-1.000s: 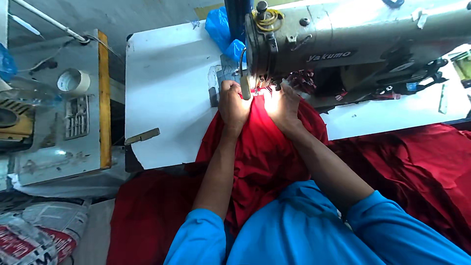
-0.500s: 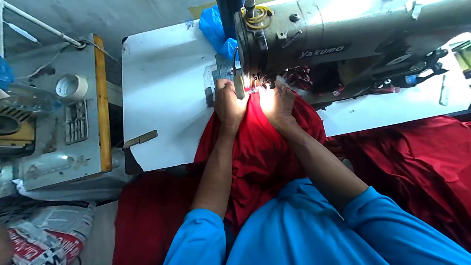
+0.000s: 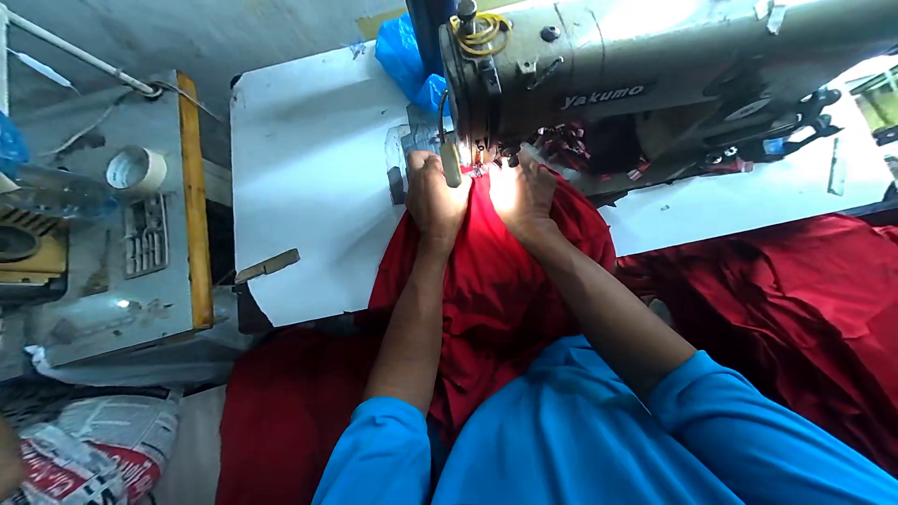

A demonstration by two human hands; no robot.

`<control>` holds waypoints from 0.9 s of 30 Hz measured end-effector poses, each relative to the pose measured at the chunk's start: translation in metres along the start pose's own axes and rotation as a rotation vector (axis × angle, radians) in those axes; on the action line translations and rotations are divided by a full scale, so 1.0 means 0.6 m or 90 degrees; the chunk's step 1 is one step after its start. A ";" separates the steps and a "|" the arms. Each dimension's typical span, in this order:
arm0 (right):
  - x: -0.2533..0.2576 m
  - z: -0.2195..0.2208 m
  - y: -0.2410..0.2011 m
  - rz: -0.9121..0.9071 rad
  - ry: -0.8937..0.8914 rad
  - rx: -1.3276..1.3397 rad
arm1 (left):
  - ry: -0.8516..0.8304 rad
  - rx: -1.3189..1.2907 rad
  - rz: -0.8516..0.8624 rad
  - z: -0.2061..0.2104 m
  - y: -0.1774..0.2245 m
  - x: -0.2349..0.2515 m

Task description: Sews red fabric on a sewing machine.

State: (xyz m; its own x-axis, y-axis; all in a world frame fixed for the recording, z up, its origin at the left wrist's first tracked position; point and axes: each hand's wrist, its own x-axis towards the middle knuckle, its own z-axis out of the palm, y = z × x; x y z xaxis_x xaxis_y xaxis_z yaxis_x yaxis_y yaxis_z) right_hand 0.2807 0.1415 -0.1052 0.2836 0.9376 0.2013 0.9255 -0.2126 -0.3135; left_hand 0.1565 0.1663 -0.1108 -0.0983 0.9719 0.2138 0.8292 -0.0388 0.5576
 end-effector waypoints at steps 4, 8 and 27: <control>0.001 -0.002 0.000 0.005 0.007 0.029 | -0.012 -0.004 0.007 0.000 -0.003 0.004; 0.001 -0.002 -0.001 0.017 0.018 0.025 | -0.018 -0.015 0.018 -0.001 -0.009 0.006; -0.003 -0.003 -0.002 0.011 0.050 0.024 | -0.026 -0.027 0.227 -0.016 -0.037 0.009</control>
State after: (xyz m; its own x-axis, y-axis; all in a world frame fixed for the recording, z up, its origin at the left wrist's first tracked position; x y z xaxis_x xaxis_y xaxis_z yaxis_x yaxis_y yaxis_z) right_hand 0.2795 0.1395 -0.1038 0.3196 0.9092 0.2667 0.9107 -0.2171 -0.3515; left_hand 0.1324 0.1704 -0.1144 0.2164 0.9038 0.3693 0.7838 -0.3864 0.4862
